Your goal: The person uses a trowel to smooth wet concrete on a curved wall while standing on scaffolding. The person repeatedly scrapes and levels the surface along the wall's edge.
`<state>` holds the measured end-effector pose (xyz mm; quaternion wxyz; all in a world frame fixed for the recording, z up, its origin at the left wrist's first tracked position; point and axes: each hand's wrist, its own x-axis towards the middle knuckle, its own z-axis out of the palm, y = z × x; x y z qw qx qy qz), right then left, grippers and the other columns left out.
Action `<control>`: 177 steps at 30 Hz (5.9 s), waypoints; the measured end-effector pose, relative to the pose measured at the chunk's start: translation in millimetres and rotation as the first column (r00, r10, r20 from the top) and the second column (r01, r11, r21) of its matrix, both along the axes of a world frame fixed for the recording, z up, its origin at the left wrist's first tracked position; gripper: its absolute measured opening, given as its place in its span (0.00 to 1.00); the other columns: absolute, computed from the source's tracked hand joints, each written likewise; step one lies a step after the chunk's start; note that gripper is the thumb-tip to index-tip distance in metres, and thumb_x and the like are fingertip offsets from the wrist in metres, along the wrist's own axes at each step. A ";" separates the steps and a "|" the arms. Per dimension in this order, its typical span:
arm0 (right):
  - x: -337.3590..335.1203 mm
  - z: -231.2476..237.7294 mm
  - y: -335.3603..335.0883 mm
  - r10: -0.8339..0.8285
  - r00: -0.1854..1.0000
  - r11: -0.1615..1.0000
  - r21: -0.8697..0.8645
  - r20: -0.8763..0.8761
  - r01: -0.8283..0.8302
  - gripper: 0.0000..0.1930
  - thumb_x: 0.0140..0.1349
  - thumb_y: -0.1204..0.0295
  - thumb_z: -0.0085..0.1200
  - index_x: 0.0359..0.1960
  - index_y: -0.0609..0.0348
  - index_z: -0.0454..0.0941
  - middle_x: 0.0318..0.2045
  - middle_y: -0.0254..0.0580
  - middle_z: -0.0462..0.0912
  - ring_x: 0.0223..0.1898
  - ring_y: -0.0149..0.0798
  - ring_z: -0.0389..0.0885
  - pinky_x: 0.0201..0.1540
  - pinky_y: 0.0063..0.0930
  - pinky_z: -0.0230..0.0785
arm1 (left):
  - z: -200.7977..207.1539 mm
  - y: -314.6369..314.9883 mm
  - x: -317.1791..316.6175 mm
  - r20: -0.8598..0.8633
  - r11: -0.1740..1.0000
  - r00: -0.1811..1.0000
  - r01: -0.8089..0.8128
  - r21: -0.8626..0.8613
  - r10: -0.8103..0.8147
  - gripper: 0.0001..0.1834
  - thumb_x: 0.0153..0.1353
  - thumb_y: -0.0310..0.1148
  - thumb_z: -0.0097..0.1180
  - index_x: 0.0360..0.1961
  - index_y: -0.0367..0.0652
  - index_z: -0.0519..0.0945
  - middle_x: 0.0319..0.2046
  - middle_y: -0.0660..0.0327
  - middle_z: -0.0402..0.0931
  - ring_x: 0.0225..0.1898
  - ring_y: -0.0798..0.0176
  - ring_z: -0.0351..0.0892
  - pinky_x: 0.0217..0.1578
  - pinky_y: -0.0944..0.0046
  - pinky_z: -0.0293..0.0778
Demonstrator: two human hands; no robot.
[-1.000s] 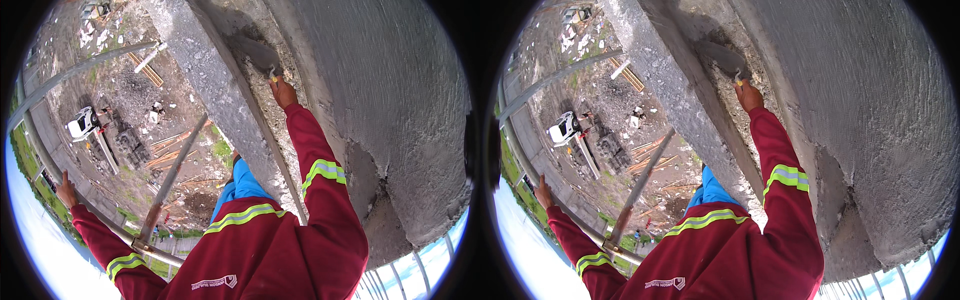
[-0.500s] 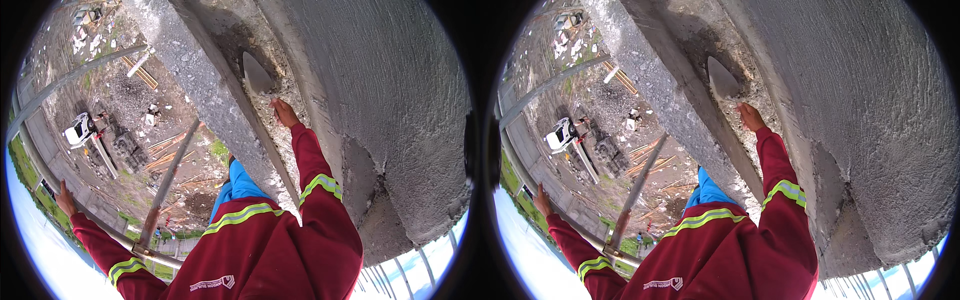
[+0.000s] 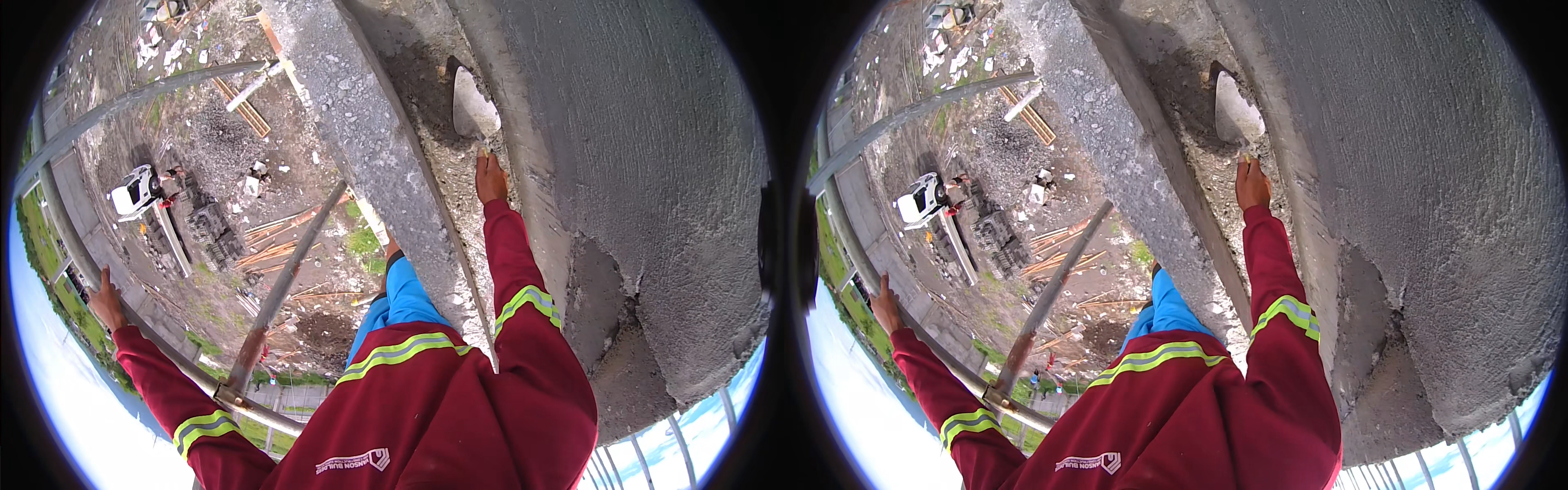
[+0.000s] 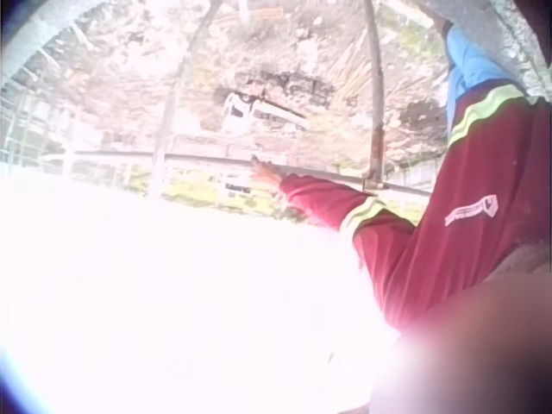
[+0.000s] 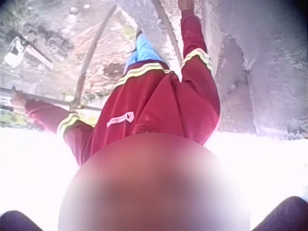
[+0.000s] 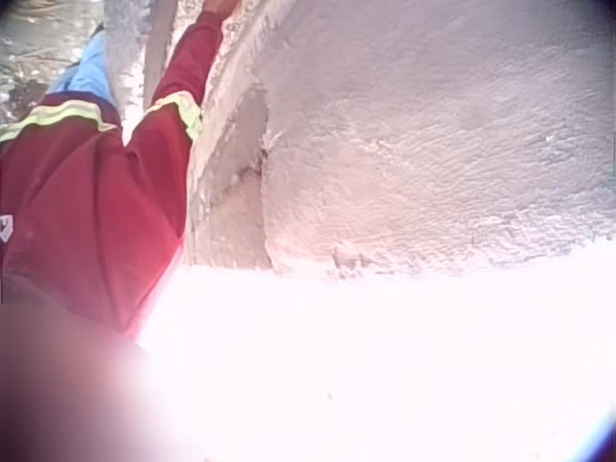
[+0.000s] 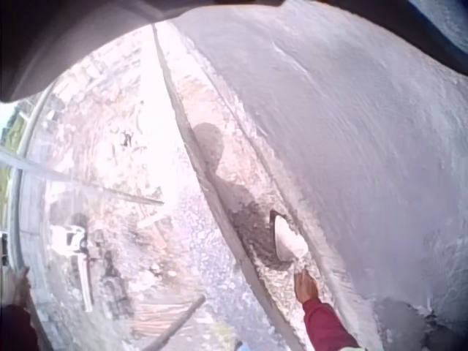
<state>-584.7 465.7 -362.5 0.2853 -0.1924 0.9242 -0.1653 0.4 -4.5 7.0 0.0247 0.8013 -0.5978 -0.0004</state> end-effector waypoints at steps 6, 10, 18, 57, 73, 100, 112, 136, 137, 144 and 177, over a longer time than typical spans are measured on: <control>-11.4 8.5 -87.4 0.157 0.988 0.978 -0.135 -0.002 -0.156 0.21 0.67 0.55 0.45 0.46 0.63 0.67 0.30 0.64 0.80 0.35 0.64 0.79 0.38 0.53 0.69 | 1.2 -1.4 -8.5 0.015 0.998 0.998 -0.056 0.016 0.055 0.34 0.49 0.56 0.64 0.34 0.27 0.79 0.19 0.56 0.74 0.19 0.63 0.74 0.25 0.61 0.72; -10.1 -2.2 -118.5 0.367 0.913 0.930 -0.081 0.180 -0.358 0.18 0.68 0.58 0.46 0.40 0.64 0.68 0.20 0.56 0.77 0.28 0.57 0.78 0.32 0.48 0.67 | 0.1 -0.7 -7.6 0.011 0.999 0.999 -0.036 -0.010 0.037 0.33 0.50 0.56 0.63 0.34 0.28 0.78 0.19 0.57 0.73 0.18 0.63 0.73 0.25 0.62 0.72; -23.6 22.1 -17.0 0.281 0.909 0.959 -0.125 0.308 -0.254 0.20 0.68 0.55 0.44 0.48 0.60 0.65 0.26 0.61 0.79 0.33 0.61 0.80 0.36 0.50 0.67 | -2.7 -4.1 -0.1 -0.014 0.998 0.998 -0.062 0.000 0.062 0.30 0.51 0.54 0.63 0.34 0.31 0.78 0.19 0.59 0.72 0.18 0.65 0.72 0.22 0.64 0.69; -28.6 79.5 -99.8 0.115 0.633 0.973 -0.216 0.766 0.085 0.21 0.69 0.49 0.42 0.44 0.56 0.69 0.17 0.32 0.67 0.13 0.27 0.64 0.14 0.24 0.59 | 6.6 5.7 -0.3 -0.273 1.000 0.962 0.023 0.013 -0.018 0.32 0.47 0.47 0.65 0.44 0.30 0.75 0.30 0.50 0.80 0.27 0.58 0.81 0.31 0.60 0.76; 27.3 276.4 -156.2 0.151 0.681 0.750 -0.532 0.716 0.393 0.20 0.73 0.55 0.36 0.53 0.57 0.70 0.20 0.31 0.67 0.16 0.26 0.64 0.17 0.20 0.58 | 0.0 15.7 4.5 -0.224 0.997 0.975 -0.015 -0.073 -0.001 0.32 0.50 0.48 0.59 0.48 0.30 0.73 0.37 0.37 0.79 0.40 0.39 0.81 0.44 0.49 0.74; 70.1 244.5 -199.3 0.229 0.932 0.823 -0.567 0.281 -0.031 0.22 0.69 0.53 0.45 0.51 0.60 0.66 0.21 0.31 0.69 0.18 0.24 0.66 0.17 0.21 0.59 | 3.2 14.1 0.2 -0.158 0.996 0.987 0.016 -0.086 -0.029 0.33 0.51 0.49 0.59 0.48 0.29 0.71 0.37 0.37 0.79 0.41 0.38 0.80 0.45 0.49 0.73; -61.1 59.4 -161.1 0.431 0.899 0.900 0.111 -0.076 -0.422 0.25 0.66 0.50 0.39 0.45 0.63 0.74 0.39 0.67 0.79 0.44 0.66 0.77 0.50 0.55 0.66 | -2.8 2.1 7.4 -0.349 0.998 0.936 0.030 -0.046 -0.045 0.29 0.51 0.48 0.63 0.42 0.31 0.75 0.27 0.55 0.78 0.22 0.63 0.76 0.24 0.62 0.73; -32.2 83.3 -66.9 0.410 0.902 0.912 -0.063 0.134 -0.405 0.22 0.69 0.55 0.37 0.42 0.66 0.72 0.29 0.62 0.81 0.32 0.62 0.81 0.39 0.50 0.72 | -0.1 -0.8 2.5 -0.273 0.999 0.961 0.036 0.009 -0.033 0.22 0.53 0.43 0.62 0.36 0.33 0.74 0.20 0.60 0.71 0.19 0.66 0.71 0.21 0.64 0.70; -34.5 74.4 -83.6 0.352 0.894 0.936 -0.122 0.279 -0.331 0.23 0.70 0.54 0.36 0.39 0.65 0.72 0.26 0.59 0.80 0.28 0.59 0.80 0.36 0.48 0.72 | 0.8 -0.5 2.3 -0.316 0.999 0.949 0.017 0.031 -0.006 0.21 0.53 0.43 0.62 0.35 0.33 0.74 0.20 0.60 0.71 0.19 0.66 0.71 0.20 0.64 0.70; 5.1 54.0 -23.8 -0.007 0.710 0.949 0.228 0.704 -0.217 0.25 0.69 0.48 0.35 0.44 0.59 0.71 0.18 0.43 0.76 0.18 0.43 0.76 0.25 0.40 0.70 | 0.5 -0.8 1.5 -0.284 1.000 0.959 0.017 0.015 -0.012 0.22 0.53 0.43 0.63 0.36 0.32 0.75 0.19 0.60 0.72 0.17 0.65 0.71 0.20 0.64 0.69; -15.1 9.8 -64.5 0.546 0.835 0.837 0.060 -0.059 -0.543 0.18 0.68 0.55 0.43 0.46 0.58 0.68 0.29 0.55 0.82 0.33 0.57 0.81 0.36 0.50 0.72 | 3.4 4.7 -14.7 -0.220 0.999 0.975 -0.009 0.032 0.016 0.26 0.51 0.51 0.64 0.29 0.33 0.77 0.16 0.61 0.69 0.16 0.65 0.71 0.20 0.64 0.68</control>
